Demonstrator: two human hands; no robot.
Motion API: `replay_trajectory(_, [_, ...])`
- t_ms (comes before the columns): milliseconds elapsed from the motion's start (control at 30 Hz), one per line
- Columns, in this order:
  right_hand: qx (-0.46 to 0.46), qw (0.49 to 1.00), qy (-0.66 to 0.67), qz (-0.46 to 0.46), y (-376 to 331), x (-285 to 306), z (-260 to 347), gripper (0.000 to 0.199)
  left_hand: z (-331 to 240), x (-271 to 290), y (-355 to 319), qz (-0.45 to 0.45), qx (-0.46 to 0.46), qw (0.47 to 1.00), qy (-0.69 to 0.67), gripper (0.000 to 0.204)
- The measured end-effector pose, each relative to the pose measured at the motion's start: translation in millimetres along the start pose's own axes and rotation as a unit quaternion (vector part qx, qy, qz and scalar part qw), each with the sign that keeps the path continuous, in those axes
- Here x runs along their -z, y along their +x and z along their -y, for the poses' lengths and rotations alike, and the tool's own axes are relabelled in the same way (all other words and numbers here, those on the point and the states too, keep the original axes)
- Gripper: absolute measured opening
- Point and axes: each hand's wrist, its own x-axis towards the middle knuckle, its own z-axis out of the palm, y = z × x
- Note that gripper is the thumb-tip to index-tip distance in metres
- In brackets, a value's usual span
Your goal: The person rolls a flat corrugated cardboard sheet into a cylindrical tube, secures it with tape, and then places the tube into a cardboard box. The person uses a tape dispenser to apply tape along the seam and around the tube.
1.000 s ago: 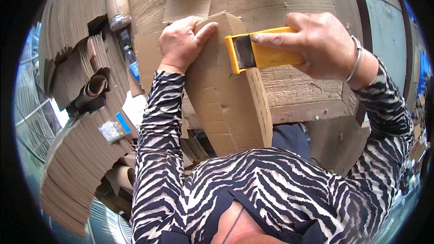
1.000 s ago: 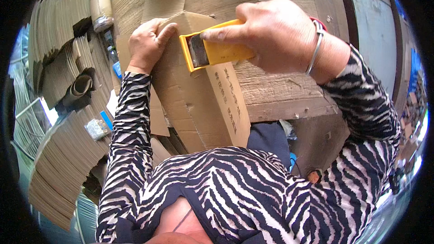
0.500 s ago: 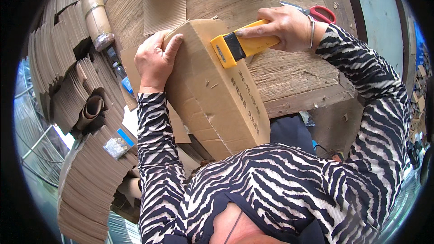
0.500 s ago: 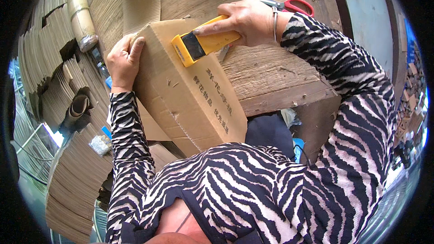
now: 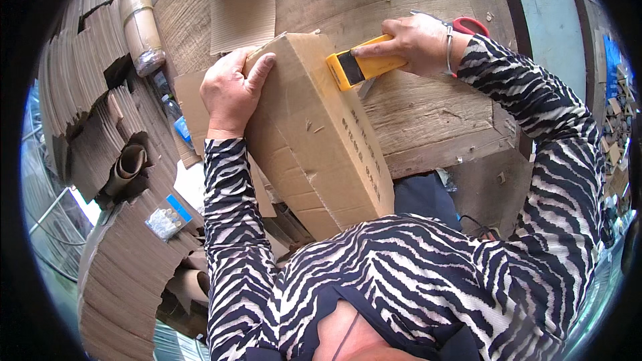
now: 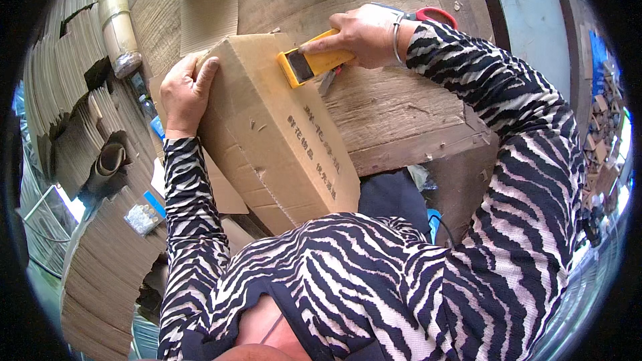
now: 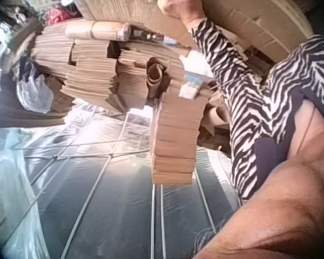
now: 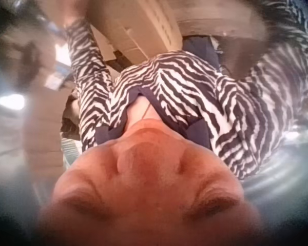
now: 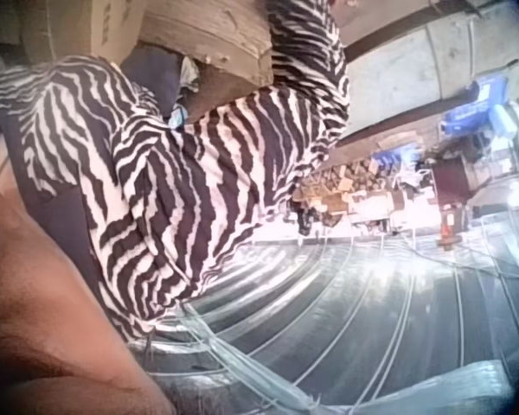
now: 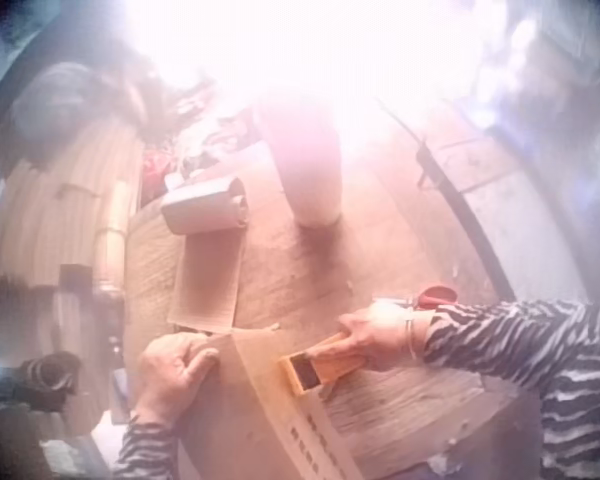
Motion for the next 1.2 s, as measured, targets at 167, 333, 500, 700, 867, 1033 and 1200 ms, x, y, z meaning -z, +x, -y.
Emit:
replay_trajectory(167, [-0.020, 0.999, -0.021, 0.027, 4.2, 10.2, 6.3, 0.084, 2.6, 0.5, -3.1, -0.009, -0.006, 1.000, 0.000, 0.055])
replay_trajectory(333, [-0.060, 0.981, -0.083, 0.164, 45.9, 70.6, 56.5, 0.058, 10.0, -2.6, -2.6, -0.014, -0.005, 1.000, -0.005, 0.054])
replay_trajectory(500, [-0.107, 0.965, -0.117, 0.209, 85.2, 53.8, 61.3, 0.024, 4.1, -2.4, 3.8, -0.007, -0.013, 0.999, -0.028, 0.046])
replay_trajectory(700, [-0.317, 0.904, 0.257, -0.130, 27.9, 27.8, 15.4, 0.065, 26.7, -10.8, -10.2, -0.075, -0.023, 0.996, 0.037, 0.036])
replay_trajectory(867, [-0.307, 0.516, 0.693, -0.399, 43.9, -83.4, 40.7, 0.076, 18.0, -17.9, 2.0, -0.033, 0.047, 0.998, 0.040, 0.035])
replay_trajectory(1033, [-0.285, 0.615, 0.571, -0.463, 26.1, -47.3, 65.4, 0.078, 19.9, -5.9, 38.7, 0.115, 0.182, 0.976, -0.008, 0.046])
replay_trajectory(1200, [-0.117, 0.809, 0.283, -0.502, -41.0, 7.8, 98.0, 0.071, 8.7, -15.1, 23.2, -0.190, -0.113, 0.973, 0.062, 0.026])
